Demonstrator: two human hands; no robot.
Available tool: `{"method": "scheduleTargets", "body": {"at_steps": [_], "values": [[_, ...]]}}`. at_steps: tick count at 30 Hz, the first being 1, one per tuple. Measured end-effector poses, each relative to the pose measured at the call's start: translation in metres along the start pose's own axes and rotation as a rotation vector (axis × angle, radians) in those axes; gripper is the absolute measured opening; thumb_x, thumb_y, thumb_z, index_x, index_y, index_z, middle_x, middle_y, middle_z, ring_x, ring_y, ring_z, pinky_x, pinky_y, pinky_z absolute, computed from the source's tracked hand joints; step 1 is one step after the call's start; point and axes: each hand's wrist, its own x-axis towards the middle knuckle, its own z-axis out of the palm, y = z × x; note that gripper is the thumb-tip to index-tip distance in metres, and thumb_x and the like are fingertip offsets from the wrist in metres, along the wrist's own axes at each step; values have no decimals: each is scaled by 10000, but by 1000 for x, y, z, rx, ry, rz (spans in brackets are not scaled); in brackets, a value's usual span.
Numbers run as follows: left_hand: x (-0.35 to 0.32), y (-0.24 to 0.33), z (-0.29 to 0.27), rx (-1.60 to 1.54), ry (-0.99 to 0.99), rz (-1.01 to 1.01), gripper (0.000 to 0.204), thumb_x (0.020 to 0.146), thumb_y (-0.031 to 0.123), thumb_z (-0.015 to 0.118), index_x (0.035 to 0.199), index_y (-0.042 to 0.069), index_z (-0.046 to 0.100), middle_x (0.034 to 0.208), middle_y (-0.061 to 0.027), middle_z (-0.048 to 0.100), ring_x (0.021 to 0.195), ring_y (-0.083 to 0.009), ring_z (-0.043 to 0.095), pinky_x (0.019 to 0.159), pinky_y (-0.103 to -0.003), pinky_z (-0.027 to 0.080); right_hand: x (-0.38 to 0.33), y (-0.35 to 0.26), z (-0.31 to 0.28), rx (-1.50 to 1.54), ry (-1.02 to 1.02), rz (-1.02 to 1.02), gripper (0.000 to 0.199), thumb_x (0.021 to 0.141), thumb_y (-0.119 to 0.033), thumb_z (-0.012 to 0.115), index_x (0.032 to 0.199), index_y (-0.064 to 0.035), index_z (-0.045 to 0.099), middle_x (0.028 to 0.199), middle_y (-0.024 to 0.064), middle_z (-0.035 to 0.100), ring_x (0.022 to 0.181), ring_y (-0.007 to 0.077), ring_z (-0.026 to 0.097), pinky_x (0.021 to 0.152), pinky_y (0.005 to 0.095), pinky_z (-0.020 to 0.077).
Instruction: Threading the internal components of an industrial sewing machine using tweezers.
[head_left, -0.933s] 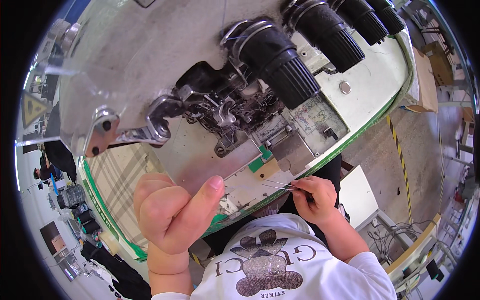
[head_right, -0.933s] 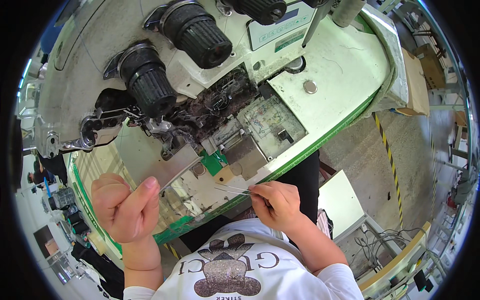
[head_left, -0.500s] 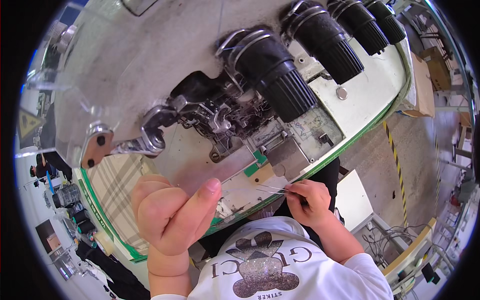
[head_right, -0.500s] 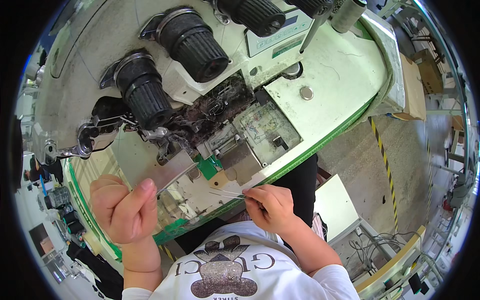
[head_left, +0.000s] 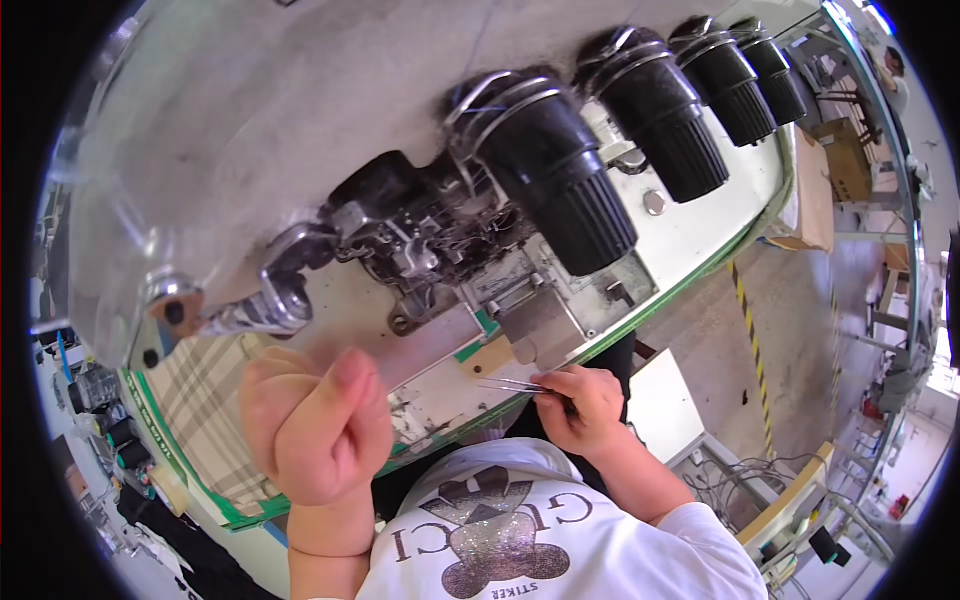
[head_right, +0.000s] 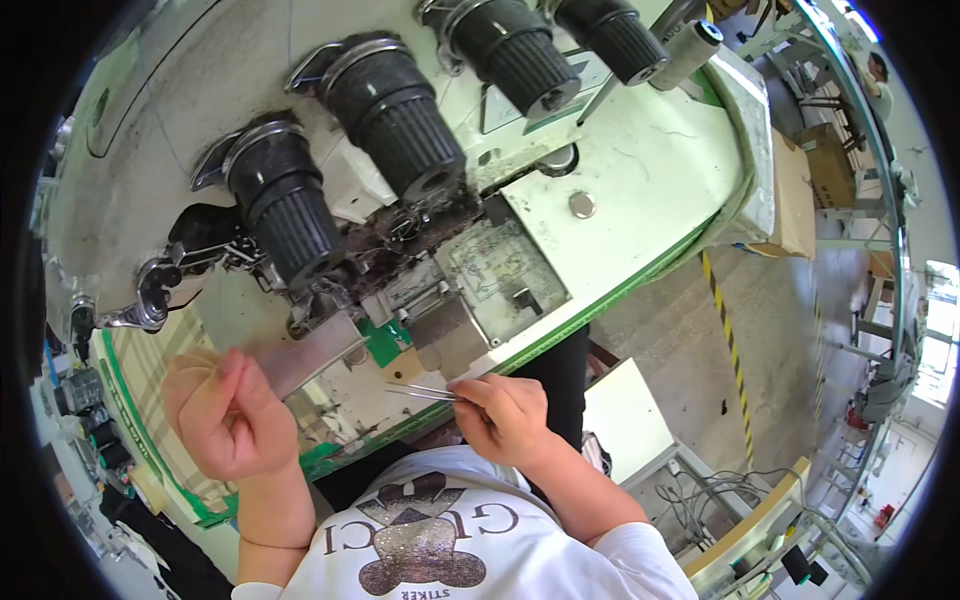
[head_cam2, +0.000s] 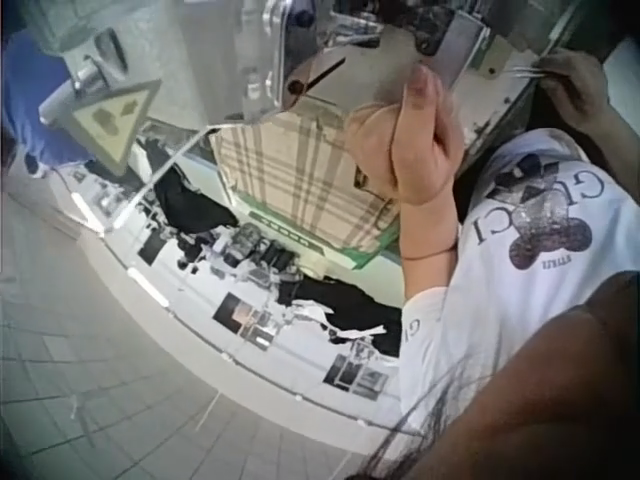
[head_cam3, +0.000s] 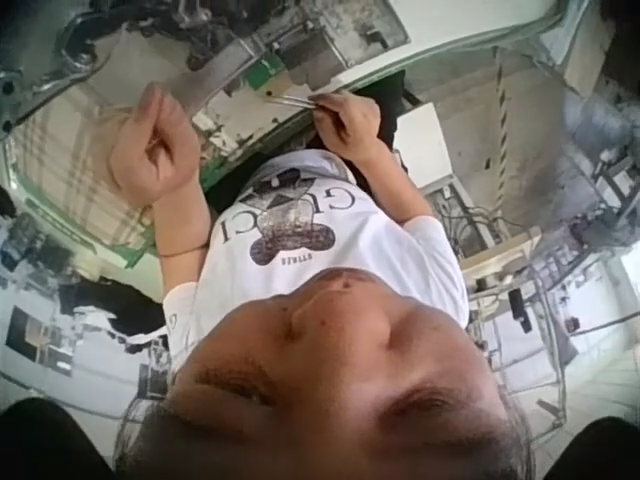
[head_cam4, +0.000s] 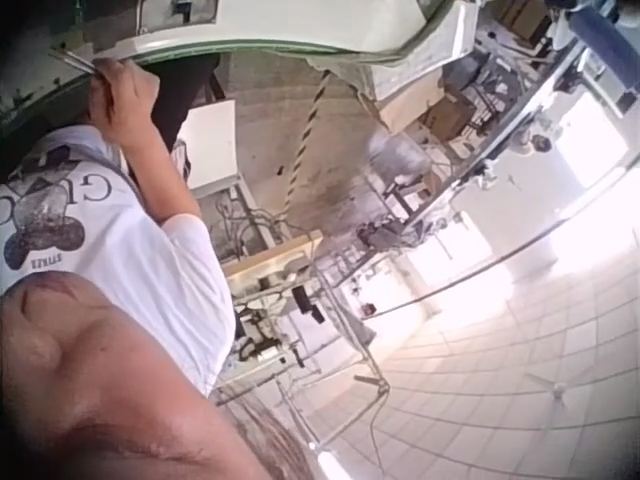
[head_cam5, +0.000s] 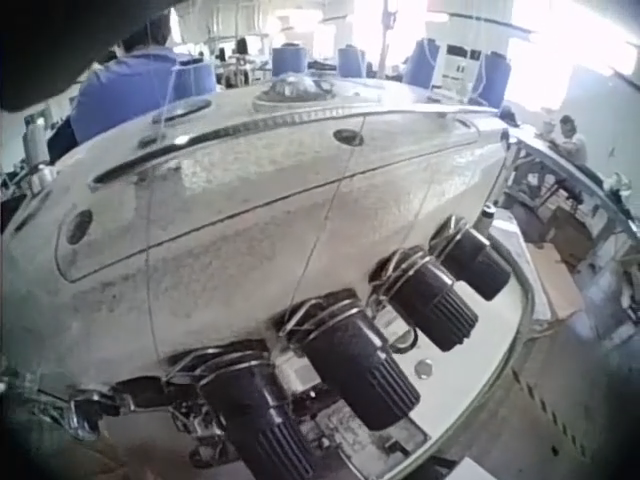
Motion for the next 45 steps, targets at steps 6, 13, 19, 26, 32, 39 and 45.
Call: {"method": "scheduleTargets", "body": {"at_steps": [6, 13, 19, 26, 32, 39, 45], "values": [[-1, -8, 3, -9, 59, 40, 256, 870, -26, 703, 1109, 56, 658, 774, -29, 492, 601, -169, 430, 510, -288, 367, 2, -1, -3, 22, -50, 30, 264, 741, 38, 700, 993, -25, 655, 610, 27, 521, 439, 168, 493, 423, 289, 397], [-2, -7, 10, 22, 114, 35, 247, 870, -22, 715, 1102, 47, 662, 737, -28, 517, 597, -163, 440, 522, -281, 359, 3, -3, -6, 34, -47, 34, 267, 750, 38, 697, 1007, -27, 658, 618, 29, 518, 442, 160, 497, 427, 282, 400], [0, -6, 14, 29, 149, 48, 202, 879, -6, 721, 1070, 44, 676, 717, -17, 519, 583, -147, 438, 521, -279, 347, 3, -1, -10, 42, -74, 34, 257, 770, 33, 694, 1016, -26, 652, 640, 35, 529, 448, 160, 509, 430, 279, 406], [-4, -9, 14, 21, 193, 71, 204, 887, -12, 711, 1078, 40, 662, 701, -12, 515, 575, -141, 435, 508, -271, 341, 7, 3, -13, 93, -130, 31, 209, 789, 25, 677, 990, -22, 644, 663, 56, 583, 480, 183, 560, 449, 290, 431], [-2, -9, 14, 38, 181, 42, 202, 889, -21, 705, 1078, 34, 657, 698, -18, 505, 559, -141, 422, 503, -268, 338, 10, 9, -19, 169, -194, 42, 194, 791, 21, 673, 978, -18, 644, 696, 77, 618, 513, 199, 595, 469, 292, 456], [-2, -9, 16, 11, 221, 36, 197, 891, -31, 694, 1073, 30, 653, 704, -22, 513, 558, -138, 419, 508, -265, 346, 11, 12, -21, 209, -221, 41, 191, 814, 9, 670, 998, -35, 646, 723, 67, 631, 527, 214, 599, 471, 316, 467], [-6, -8, 13, 39, 218, 15, 203, 898, -26, 684, 1086, 40, 647, 713, -24, 514, 567, -144, 424, 514, -271, 354, 12, 14, -22, 231, -247, 31, 182, 826, 7, 667, 1004, -31, 647, 731, 71, 640, 533, 215, 607, 476, 313, 469]]}}
